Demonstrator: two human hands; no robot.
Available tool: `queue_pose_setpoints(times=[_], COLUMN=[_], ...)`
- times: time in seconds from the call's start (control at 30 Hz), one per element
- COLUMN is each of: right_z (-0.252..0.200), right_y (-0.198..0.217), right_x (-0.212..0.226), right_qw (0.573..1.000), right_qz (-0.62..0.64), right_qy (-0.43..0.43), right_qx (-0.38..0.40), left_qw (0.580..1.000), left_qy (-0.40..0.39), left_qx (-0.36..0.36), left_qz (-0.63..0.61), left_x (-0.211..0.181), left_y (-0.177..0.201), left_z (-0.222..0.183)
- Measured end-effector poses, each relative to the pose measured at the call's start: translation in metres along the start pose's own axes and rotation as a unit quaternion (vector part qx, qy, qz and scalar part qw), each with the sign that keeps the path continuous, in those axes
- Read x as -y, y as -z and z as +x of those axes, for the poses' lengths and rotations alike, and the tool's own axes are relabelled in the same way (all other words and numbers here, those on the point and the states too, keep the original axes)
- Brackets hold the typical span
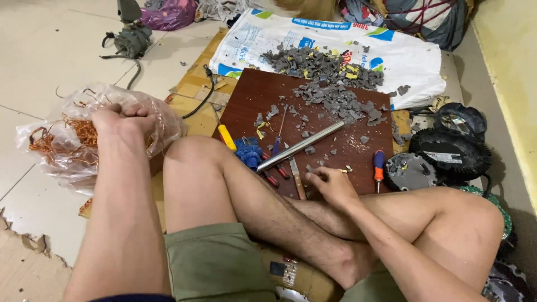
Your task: The person sits on the floor and uses a screwdriver to remove screws from a small circular electronic component. They then manipulate a small yellow connector and a thin wire by hand, twisting and adjusting them. Finally, they use a knife to scrape or clean the interior of the component.
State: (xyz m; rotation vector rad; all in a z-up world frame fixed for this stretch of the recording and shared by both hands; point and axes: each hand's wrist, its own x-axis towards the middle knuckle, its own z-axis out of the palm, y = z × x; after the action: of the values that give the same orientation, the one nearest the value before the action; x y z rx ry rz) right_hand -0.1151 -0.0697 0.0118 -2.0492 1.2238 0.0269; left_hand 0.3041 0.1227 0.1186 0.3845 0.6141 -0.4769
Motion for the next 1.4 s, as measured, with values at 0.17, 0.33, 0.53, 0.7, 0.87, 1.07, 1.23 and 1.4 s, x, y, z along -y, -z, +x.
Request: queue_pose_setpoints(times=[0.17,0.33,0.53,0.7,0.87,1.07,1.23,1.4], right_z=[0.01,-0.005,-0.026,0.001,-0.006,0.006,0.015,0.004], right_y=[-0.011,-0.003,0.002,-0.013,-0.016,-0.02,-0.025,-0.02], right_x=[-0.024,-0.03,-0.021,-0.046,-0.043,-0.055,-0.063,-0.054], right_qw=[0.994,0.978,0.956,0.97,0.929,0.892,0.856,0.872], right_qz=[0.088,0.201,0.271,0.221,0.348,0.424,0.493,0.455], right_qy=[0.015,0.018,0.027,-0.014,0.052,0.085,0.093,0.092], right_qx=[-0.057,-0.059,-0.107,-0.1,-0.114,-0.13,-0.13,-0.155], left_qw=[0.965,0.84,0.72,0.7,0.737,0.727,0.745,0.748], left_qy=[-0.056,0.006,0.194,0.24,0.27,0.266,0.277,0.273], left_qx=[0.068,0.182,0.216,0.225,0.222,0.239,0.225,0.219], left_qz=[0.247,0.51,0.631,0.634,0.579,0.586,0.564,0.564], left_x=[0.112,0.246,0.302,0.294,0.283,0.283,0.291,0.291], left_y=[0.019,0.099,0.188,0.18,0.171,0.175,0.189,0.185], left_z=[-0.018,-0.096,-0.09,-0.097,-0.116,-0.106,-0.081,-0.085])
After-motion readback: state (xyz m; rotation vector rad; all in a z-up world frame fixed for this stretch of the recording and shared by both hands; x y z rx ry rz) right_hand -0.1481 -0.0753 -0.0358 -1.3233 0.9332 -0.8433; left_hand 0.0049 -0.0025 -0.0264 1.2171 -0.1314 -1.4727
